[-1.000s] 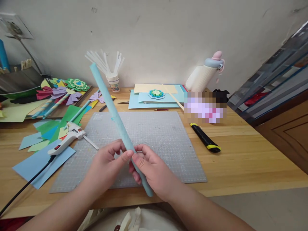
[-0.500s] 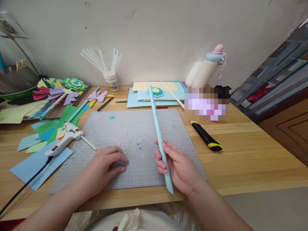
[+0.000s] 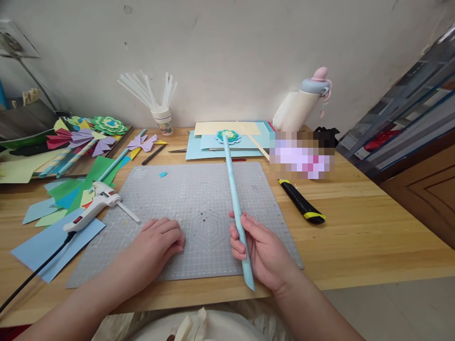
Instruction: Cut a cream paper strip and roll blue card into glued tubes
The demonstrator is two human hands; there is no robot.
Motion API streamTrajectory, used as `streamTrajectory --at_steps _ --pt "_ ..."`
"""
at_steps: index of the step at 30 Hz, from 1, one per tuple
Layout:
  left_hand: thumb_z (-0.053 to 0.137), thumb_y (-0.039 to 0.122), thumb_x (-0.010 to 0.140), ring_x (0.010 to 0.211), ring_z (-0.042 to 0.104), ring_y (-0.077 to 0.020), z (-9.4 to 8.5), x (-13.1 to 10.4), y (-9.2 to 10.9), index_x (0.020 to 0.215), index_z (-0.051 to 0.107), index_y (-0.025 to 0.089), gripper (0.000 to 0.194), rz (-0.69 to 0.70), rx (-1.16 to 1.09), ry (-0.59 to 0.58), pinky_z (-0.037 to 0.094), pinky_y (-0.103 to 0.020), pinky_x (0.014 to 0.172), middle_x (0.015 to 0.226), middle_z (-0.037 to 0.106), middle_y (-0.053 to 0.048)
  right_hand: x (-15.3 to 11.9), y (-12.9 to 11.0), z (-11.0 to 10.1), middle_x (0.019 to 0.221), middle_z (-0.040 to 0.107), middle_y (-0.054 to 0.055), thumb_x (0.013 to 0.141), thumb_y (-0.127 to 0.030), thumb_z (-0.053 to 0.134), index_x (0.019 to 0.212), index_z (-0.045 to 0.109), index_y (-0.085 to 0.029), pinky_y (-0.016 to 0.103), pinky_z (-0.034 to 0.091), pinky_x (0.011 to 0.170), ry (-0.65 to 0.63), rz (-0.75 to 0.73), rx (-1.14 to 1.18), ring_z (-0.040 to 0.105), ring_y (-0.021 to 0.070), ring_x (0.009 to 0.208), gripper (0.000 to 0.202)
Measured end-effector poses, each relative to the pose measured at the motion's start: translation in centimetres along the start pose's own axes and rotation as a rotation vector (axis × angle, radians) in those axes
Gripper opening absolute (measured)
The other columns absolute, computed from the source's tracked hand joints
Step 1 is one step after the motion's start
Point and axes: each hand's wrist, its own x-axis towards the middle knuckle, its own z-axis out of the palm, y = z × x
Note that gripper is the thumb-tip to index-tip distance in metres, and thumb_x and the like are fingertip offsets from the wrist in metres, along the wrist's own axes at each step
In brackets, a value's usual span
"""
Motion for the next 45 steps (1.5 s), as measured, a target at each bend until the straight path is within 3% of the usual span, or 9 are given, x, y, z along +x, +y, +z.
streamTrajectory --at_steps 5,9,15,22,28,36,41,45 --pt "0.04 0.02 0.091 0.08 0.051 -0.0181 0.1 -1.5 -0.2 0.077 0.051 0.02 0.018 -0.178 -0.219 0.06 0.038 -0.034 0.077 0.084 0.059 -0.001 0.1 0.0 0.1 0.069 0.053 0.0 0.088 -0.031 0.058 0.099 0.065 -0.017 0.017 0.031 0.043 0.0 -0.011 0.009 0.04 0.0063 0.05 0.019" --pt "0.039 0.024 0.091 0.076 0.054 -0.0182 0.5 -1.6 0.1 0.082 0.05 0.022 0.014 -0.318 -0.311 0.095 0.04 -0.032 0.07 0.081 0.06 -0.001 0.1 0.1 0.2 0.07 0.053 0.0 0.089 -0.031 0.057 0.099 0.064 -0.016 0.017 0.031 0.044 -0.007 -0.011 0.013 0.041 0.0063 0.051 0.019" --pt "0.052 0.019 0.086 0.083 0.056 -0.0187 0.7 -0.4 0.3 0.08 0.061 0.022 0.011 -0.145 -0.169 0.092 0.041 -0.033 0.077 0.086 0.062 -0.002 0.1 0.1 0.2 0.07 0.054 0.001 0.091 -0.03 0.055 0.1 0.064 -0.016 0.018 0.032 0.044 -0.004 -0.01 0.024 0.041 0.0061 0.05 0.019" --pt "0.044 0.013 0.09 0.081 0.053 -0.0198 0.6 0.2 1.2 0.074 0.058 0.019 0.023 -0.114 0.132 0.041 0.038 -0.036 0.074 0.082 0.058 -0.002 0.1 0.1 0.2 0.07 0.054 0.001 0.091 -0.03 0.054 0.1 0.064 -0.015 0.018 0.032 0.044 -0.013 -0.026 0.017 0.042 0.0067 0.051 0.02" --pt "0.04 0.006 0.088 0.082 0.05 -0.0219 1.0 0.2 1.2 0.08 0.055 0.017 0.021 -0.025 0.341 -0.016 0.037 -0.038 0.073 0.086 0.056 -0.004 0.1 0.3 0.0 0.07 0.055 0.001 0.091 -0.029 0.054 0.101 0.064 -0.014 0.019 0.032 0.044 -0.016 -0.038 0.01 0.043 0.0066 0.05 0.02" --pt "0.039 0.017 0.093 0.083 0.05 -0.0179 0.3 -1.0 -0.2 0.079 0.05 0.019 0.018 -0.168 -0.05 0.125 0.038 -0.034 0.076 0.086 0.055 -0.001 0.2 0.3 0.1 0.071 0.056 0.002 0.091 -0.029 0.054 0.101 0.064 -0.015 0.019 0.033 0.044 -0.027 -0.042 -0.001 0.043 0.0068 0.05 0.02" --pt "0.057 0.021 0.086 0.087 0.053 -0.0166 0.2 -0.9 -0.3 0.084 0.057 0.024 0.004 -0.145 -0.119 0.039 0.037 -0.032 0.079 0.088 0.06 0.003 0.1 0.3 0.1 0.07 0.056 0.001 0.092 -0.029 0.054 0.101 0.064 -0.015 0.019 0.033 0.044 -0.033 -0.046 0.0 0.043 0.0069 0.05 0.02" --pt "0.064 0.022 0.081 0.08 0.053 -0.0154 0.7 -0.2 -0.3 0.076 0.055 0.022 0.01 -0.193 -0.114 0.045 0.036 -0.03 0.072 0.082 0.058 0.004 0.1 0.3 0.2 0.07 0.056 0.001 0.091 -0.029 0.054 0.1 0.064 -0.015 0.019 0.032 0.043 -0.027 -0.042 -0.003 0.043 0.007 0.05 0.019"
